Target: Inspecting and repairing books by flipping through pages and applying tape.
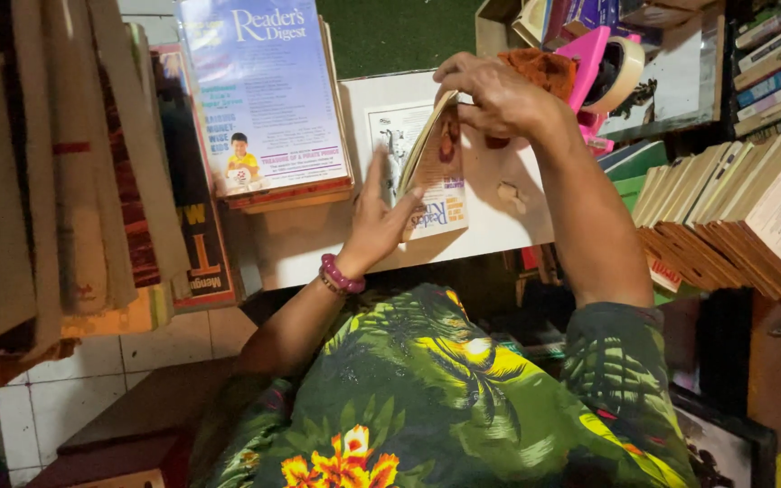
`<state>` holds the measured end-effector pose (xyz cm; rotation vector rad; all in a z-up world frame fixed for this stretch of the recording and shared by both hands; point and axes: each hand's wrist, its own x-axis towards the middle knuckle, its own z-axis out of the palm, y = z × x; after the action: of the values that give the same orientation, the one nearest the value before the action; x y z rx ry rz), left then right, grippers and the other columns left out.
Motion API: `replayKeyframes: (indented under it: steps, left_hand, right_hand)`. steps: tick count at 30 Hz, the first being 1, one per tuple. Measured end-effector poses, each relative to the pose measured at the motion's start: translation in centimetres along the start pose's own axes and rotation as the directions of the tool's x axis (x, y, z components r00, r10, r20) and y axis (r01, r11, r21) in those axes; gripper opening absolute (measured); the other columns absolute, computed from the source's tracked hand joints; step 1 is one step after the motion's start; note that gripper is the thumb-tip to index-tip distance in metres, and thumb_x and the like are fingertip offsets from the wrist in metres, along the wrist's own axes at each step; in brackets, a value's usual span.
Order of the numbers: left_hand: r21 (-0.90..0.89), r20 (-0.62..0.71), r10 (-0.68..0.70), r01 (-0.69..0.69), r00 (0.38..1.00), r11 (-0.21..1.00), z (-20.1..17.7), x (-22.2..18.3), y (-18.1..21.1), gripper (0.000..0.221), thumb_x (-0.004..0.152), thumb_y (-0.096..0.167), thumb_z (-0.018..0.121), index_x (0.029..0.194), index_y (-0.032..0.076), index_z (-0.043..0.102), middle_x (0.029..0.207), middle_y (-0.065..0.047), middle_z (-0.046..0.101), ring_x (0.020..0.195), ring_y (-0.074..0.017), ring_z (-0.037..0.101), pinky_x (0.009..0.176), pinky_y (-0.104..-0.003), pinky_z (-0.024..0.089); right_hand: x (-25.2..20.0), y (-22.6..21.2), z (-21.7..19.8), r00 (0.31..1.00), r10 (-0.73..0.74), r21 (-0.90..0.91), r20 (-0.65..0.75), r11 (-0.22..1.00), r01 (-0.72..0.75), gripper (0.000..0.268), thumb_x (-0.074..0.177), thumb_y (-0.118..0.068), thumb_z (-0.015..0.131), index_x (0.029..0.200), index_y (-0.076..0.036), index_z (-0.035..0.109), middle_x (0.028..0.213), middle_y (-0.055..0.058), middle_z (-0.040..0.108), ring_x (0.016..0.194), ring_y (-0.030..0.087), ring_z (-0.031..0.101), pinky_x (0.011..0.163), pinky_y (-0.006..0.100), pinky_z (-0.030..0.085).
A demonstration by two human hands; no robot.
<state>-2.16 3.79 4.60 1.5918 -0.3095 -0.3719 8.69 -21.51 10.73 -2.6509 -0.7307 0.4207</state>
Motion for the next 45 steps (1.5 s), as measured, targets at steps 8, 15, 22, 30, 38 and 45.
replayKeyframes:
  steps: [8, 15, 22, 30, 38, 45]
  left_hand:
    - [-0.164, -0.013, -0.019, 0.017, 1.0, 0.986, 0.2, -0.9, -3.2, 0.048, 0.101, 0.004, 0.048, 0.149, 0.002, 0.045, 0.08, -0.002, 0.059, 0.057, -0.0094, 0.051, 0.044, -0.022, 0.045]
    - [-0.219, -0.029, -0.292, 0.279, 0.956, 0.935, -0.5, -1.6, -3.8, 0.055, 0.1, 0.006, 0.044, 0.153, 0.0, 0.034, 0.121, -0.016, 0.062, 0.082, -0.013, 0.056, 0.068, -0.023, 0.049]
    - [-0.3, -0.046, -0.292, 0.266, 0.955, 0.916, -0.5, -1.5, -3.4, 0.052, 0.099, 0.004, 0.047, 0.15, 0.001, 0.041, 0.1, -0.007, 0.061, 0.074, -0.0103, 0.05, 0.063, -0.023, 0.043]
    - [-0.211, -0.038, -0.267, 0.253, 0.963, 0.944, -0.9, -1.1, -3.8, 0.055, 0.098, 0.005, 0.046, 0.152, 0.0, 0.035, 0.134, -0.021, 0.062, 0.098, -0.0179, 0.066, 0.077, -0.026, 0.055]
    - [-0.235, -0.006, -0.289, 0.279, 0.957, 0.931, -0.9, -1.2, -4.4, 0.054, 0.101, 0.007, 0.046, 0.154, 0.006, 0.036, 0.106, -0.011, 0.067, 0.068, -0.0084, 0.052, 0.055, -0.022, 0.044]
    - [-0.276, -0.011, -0.311, 0.296, 0.95, 0.914, -1.1, -1.4, -2.4, 0.055, 0.1, 0.006, 0.045, 0.154, 0.007, 0.038, 0.1, -0.009, 0.067, 0.062, -0.0079, 0.049, 0.05, -0.021, 0.04]
  right_hand:
    - [1.0, -1.5, 0.1, 1.0, 0.03, 0.139, -0.003, 0.99, -0.029, 0.016, 0.091, -0.007, 0.074, 0.106, -0.001, 0.072, 0.093, 0.013, 0.075, 0.074, 0.026, 0.065, 0.069, 0.041, 0.054]
    - [4.0, -3.0, 2.3, 0.946, 0.283, -0.166, 0.16, 0.952, -0.257, 0.052, 0.086, -0.042, 0.077, 0.125, -0.01, 0.063, 0.126, 0.013, 0.065, 0.118, 0.033, 0.059, 0.11, 0.061, 0.027]
    - [5.7, -4.6, 0.1, 0.854, 0.425, -0.225, 0.301, 0.902, -0.369, 0.067, 0.079, -0.047, 0.083, 0.127, -0.004, 0.063, 0.11, 0.018, 0.069, 0.096, 0.036, 0.065, 0.099, 0.053, 0.046]
    - [6.3, -2.9, -0.2, 0.813, 0.413, 0.056, 0.41, 0.879, -0.474, 0.043, 0.079, -0.035, 0.087, 0.099, -0.002, 0.069, 0.083, 0.013, 0.075, 0.059, 0.023, 0.069, 0.058, 0.035, 0.055]
    - [5.3, -3.5, -1.8, 0.84, 0.407, -0.15, 0.36, 0.913, -0.378, 0.038, 0.079, -0.016, 0.079, 0.115, -0.006, 0.069, 0.106, 0.015, 0.073, 0.087, 0.033, 0.07, 0.079, 0.048, 0.058]
    - [4.2, -1.7, -0.5, 0.903, 0.35, -0.358, 0.25, 0.9, -0.249, 0.026, 0.079, -0.007, 0.081, 0.101, -0.02, 0.077, 0.101, -0.002, 0.075, 0.092, 0.023, 0.057, 0.097, 0.044, 0.036]
